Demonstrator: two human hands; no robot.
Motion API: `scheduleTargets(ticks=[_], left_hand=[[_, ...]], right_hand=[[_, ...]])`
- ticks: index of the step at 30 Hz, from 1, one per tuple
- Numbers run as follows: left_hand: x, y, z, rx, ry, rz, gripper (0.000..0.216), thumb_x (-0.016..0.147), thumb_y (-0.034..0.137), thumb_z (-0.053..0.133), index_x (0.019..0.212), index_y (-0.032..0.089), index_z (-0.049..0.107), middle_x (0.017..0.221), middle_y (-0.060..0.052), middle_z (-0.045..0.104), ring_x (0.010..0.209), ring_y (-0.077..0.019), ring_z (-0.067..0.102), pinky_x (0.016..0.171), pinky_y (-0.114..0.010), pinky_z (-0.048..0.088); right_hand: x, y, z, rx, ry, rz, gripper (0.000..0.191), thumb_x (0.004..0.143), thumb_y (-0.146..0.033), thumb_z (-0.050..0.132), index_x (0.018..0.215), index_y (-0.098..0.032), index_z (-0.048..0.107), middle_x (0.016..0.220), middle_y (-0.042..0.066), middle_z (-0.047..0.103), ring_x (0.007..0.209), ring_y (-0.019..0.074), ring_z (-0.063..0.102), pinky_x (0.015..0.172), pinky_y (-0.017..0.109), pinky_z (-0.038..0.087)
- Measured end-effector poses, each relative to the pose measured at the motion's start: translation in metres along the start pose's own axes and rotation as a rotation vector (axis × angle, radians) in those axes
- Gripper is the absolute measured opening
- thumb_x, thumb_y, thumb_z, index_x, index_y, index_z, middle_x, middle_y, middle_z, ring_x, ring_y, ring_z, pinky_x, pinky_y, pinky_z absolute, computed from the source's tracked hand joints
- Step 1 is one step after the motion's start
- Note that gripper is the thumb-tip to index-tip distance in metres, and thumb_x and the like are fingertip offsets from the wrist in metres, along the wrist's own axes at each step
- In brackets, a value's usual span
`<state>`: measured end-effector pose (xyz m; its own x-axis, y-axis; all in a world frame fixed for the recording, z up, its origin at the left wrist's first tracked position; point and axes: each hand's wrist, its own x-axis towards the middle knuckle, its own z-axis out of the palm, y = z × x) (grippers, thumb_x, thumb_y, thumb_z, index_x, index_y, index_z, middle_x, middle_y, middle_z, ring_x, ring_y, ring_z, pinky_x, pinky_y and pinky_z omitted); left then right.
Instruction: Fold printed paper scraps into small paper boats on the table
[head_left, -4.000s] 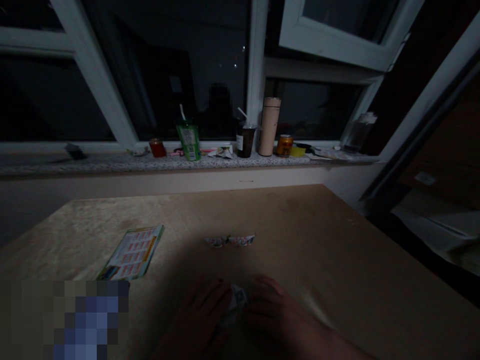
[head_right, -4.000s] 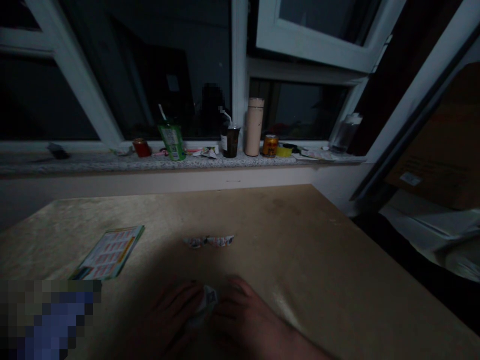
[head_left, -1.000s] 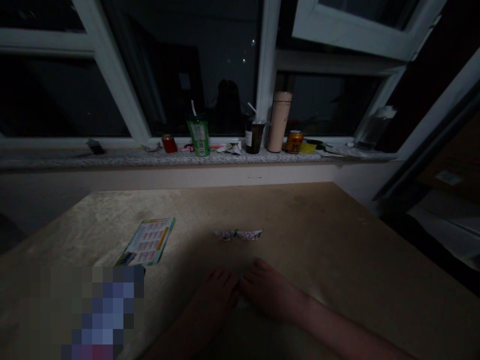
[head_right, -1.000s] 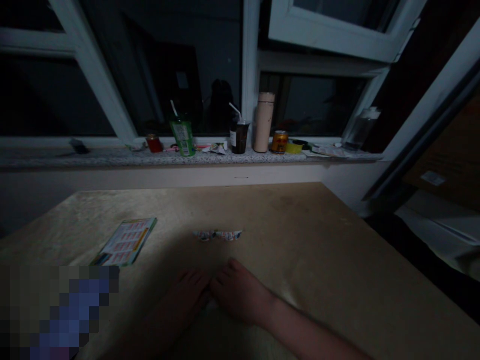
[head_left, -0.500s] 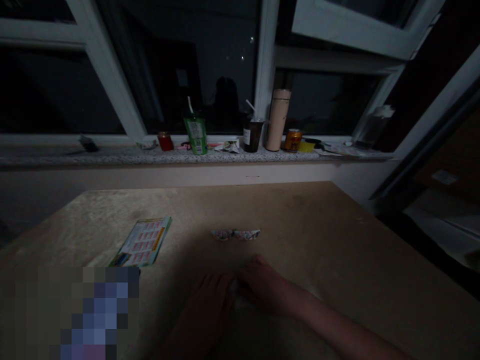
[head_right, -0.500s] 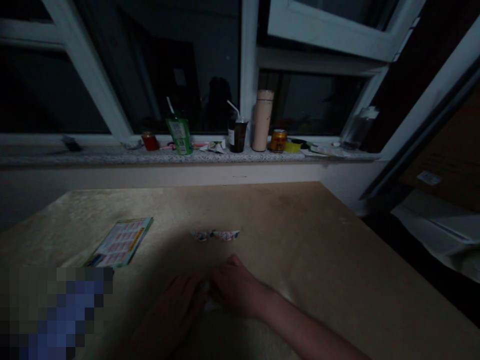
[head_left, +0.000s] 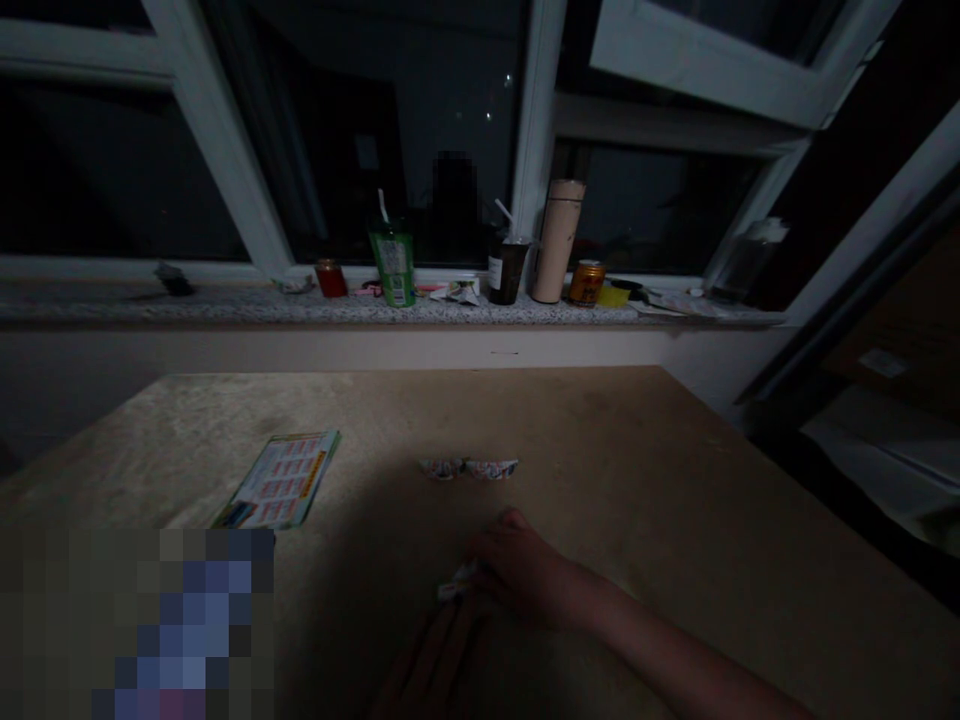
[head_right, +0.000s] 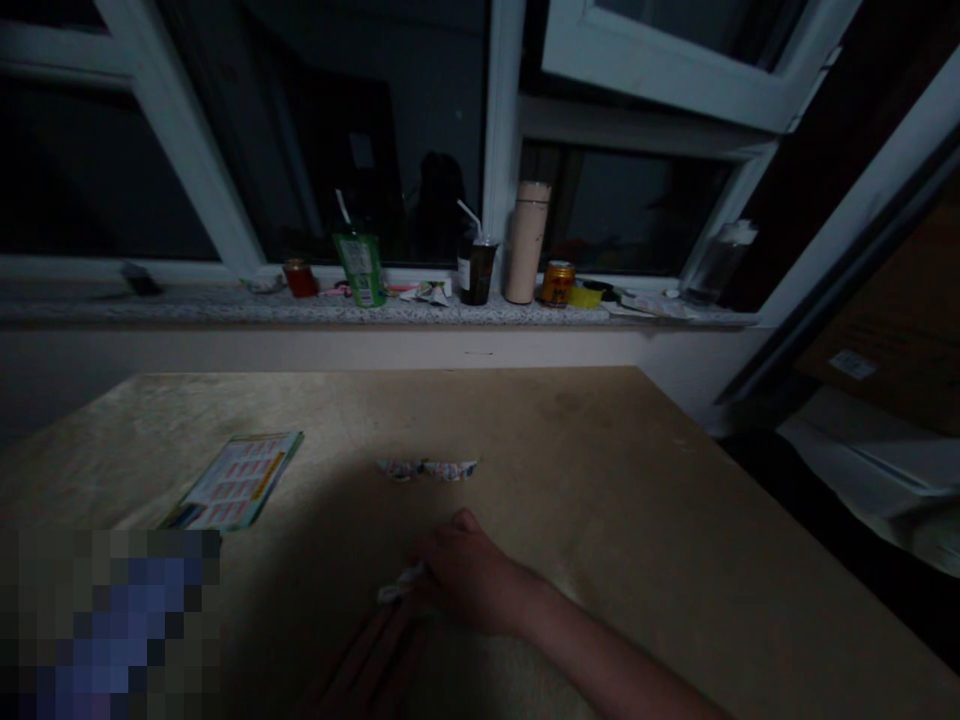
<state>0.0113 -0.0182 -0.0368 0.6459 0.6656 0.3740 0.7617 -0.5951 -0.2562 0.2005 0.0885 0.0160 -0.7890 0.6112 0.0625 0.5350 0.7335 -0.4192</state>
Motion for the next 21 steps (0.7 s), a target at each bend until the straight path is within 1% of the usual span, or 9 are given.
scheduleTargets(ticks=[3, 7, 11, 13, 16, 18, 21], left_hand=[[0.0, -0.003, -0.002, 0.016, -0.008, 0.017, 0.061, 0.083, 0.013, 0.043, 0.144, 0.018, 0.034, 0.135, -0.008, 0.053, 0.121, -0.0256, 0.048, 0.097, -0.037, 0.038], [-0.001, -0.003, -0.003, 0.017, 0.002, 0.011, 0.065, 0.085, 0.015, 0.043, 0.147, 0.016, 0.026, 0.134, -0.01, 0.054, 0.122, -0.0265, 0.048, 0.098, -0.037, 0.037], [-0.001, -0.001, -0.003, 0.018, -0.004, 0.01, 0.066, 0.084, 0.014, 0.042, 0.147, 0.015, 0.025, 0.132, -0.011, 0.055, 0.121, -0.0259, 0.05, 0.097, -0.035, 0.037], [0.001, -0.002, -0.005, 0.019, -0.01, -0.01, 0.067, 0.082, 0.011, 0.042, 0.147, 0.012, 0.026, 0.132, -0.012, 0.055, 0.12, -0.0248, 0.051, 0.097, -0.032, 0.037], [0.004, -0.007, -0.01, -0.013, -0.022, 0.005, 0.068, 0.082, 0.01, 0.042, 0.147, 0.011, 0.024, 0.133, -0.011, 0.054, 0.12, -0.0229, 0.051, 0.098, -0.031, 0.038], [0.006, -0.011, -0.015, -0.046, -0.024, 0.013, 0.074, 0.081, 0.009, 0.042, 0.149, 0.01, 0.015, 0.133, -0.01, 0.055, 0.119, -0.0216, 0.053, 0.098, -0.03, 0.038], [0.008, -0.015, -0.017, -0.072, -0.037, -0.016, 0.086, 0.078, 0.006, 0.043, 0.149, 0.006, -0.004, 0.132, -0.01, 0.056, 0.117, -0.022, 0.054, 0.097, -0.03, 0.039]], right_hand=[[0.0, -0.001, 0.0, -0.027, -0.003, -0.01, 0.012, 0.092, -0.018, 0.048, 0.103, -0.019, 0.053, 0.096, 0.004, 0.064, 0.092, 0.0172, 0.057, 0.09, 0.032, 0.028], [0.0, 0.002, 0.003, -0.066, 0.001, -0.022, 0.01, 0.092, -0.018, 0.048, 0.101, -0.018, 0.052, 0.094, 0.004, 0.063, 0.091, 0.0173, 0.057, 0.09, 0.032, 0.029], [0.0, 0.004, 0.007, -0.097, 0.025, -0.041, 0.005, 0.091, -0.02, 0.05, 0.095, -0.018, 0.052, 0.09, 0.004, 0.062, 0.088, 0.0181, 0.057, 0.089, 0.032, 0.03], [-0.001, 0.003, 0.006, -0.091, 0.043, -0.053, 0.006, 0.092, -0.021, 0.049, 0.096, -0.018, 0.052, 0.091, 0.004, 0.062, 0.088, 0.0177, 0.057, 0.088, 0.032, 0.03], [-0.002, 0.001, 0.003, -0.075, 0.038, -0.047, 0.007, 0.093, -0.02, 0.049, 0.097, -0.018, 0.053, 0.092, 0.004, 0.063, 0.088, 0.0175, 0.057, 0.088, 0.032, 0.03], [-0.003, 0.0, 0.001, -0.069, 0.026, -0.046, 0.009, 0.092, -0.022, 0.051, 0.1, -0.018, 0.053, 0.092, 0.004, 0.063, 0.09, 0.0181, 0.057, 0.089, 0.032, 0.029], [-0.003, -0.001, 0.0, -0.056, 0.036, -0.063, 0.014, 0.093, -0.025, 0.05, 0.105, -0.02, 0.054, 0.095, 0.004, 0.065, 0.093, 0.0183, 0.057, 0.09, 0.033, 0.028]])
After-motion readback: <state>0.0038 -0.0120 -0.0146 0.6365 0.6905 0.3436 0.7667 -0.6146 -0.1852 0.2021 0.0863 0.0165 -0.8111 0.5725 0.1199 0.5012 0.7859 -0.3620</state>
